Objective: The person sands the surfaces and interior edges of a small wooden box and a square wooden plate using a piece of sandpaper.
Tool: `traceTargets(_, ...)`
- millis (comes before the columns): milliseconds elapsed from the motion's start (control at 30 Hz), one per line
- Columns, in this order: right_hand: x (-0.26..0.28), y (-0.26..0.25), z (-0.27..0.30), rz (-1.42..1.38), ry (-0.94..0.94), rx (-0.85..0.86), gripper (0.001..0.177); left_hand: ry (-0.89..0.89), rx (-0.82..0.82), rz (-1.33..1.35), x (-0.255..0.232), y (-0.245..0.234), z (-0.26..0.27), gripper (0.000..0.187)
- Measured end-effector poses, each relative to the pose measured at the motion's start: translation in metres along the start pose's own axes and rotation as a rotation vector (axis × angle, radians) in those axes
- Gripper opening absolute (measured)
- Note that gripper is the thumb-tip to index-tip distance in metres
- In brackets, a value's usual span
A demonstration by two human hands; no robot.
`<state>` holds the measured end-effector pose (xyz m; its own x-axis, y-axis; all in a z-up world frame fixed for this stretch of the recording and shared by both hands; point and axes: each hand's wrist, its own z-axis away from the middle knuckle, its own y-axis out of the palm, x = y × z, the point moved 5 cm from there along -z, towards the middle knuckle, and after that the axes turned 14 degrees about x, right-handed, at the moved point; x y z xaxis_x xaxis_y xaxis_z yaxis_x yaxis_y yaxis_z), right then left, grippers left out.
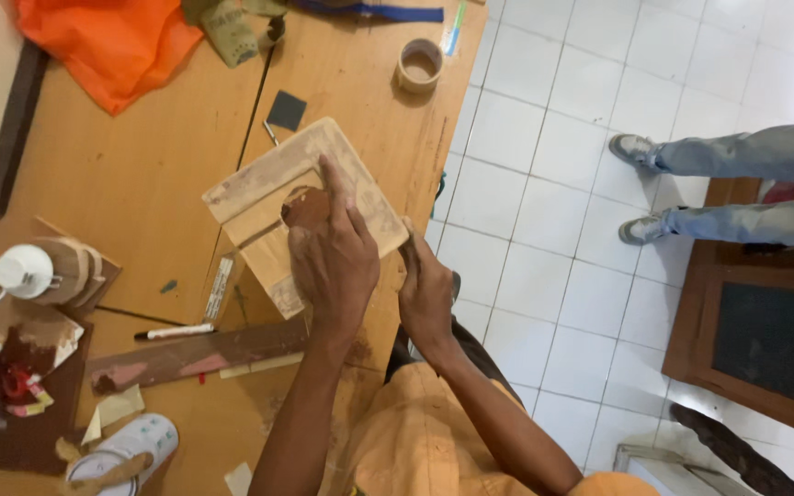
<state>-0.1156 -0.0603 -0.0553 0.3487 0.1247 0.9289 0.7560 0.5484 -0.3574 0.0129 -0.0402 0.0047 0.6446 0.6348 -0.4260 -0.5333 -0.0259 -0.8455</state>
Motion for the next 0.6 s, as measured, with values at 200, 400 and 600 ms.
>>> traceTargets(200,-0.029,0.011,-0.003,0.132,0.067,0.092,0.04,0.001,0.039,0.012,-0.002,-0.004,0.004,0.064)
traceTargets(400,0.038,-0.007,0.013,0.032,0.042,-0.094,0.042,0.031,-0.007,0.075,0.003,0.001,0.001,0.064)
traceTargets(600,-0.064,0.021,0.013,-0.047,0.146,0.136,0.039,0.139,-0.057,-0.117,0.011,-0.01,0.007,0.061)
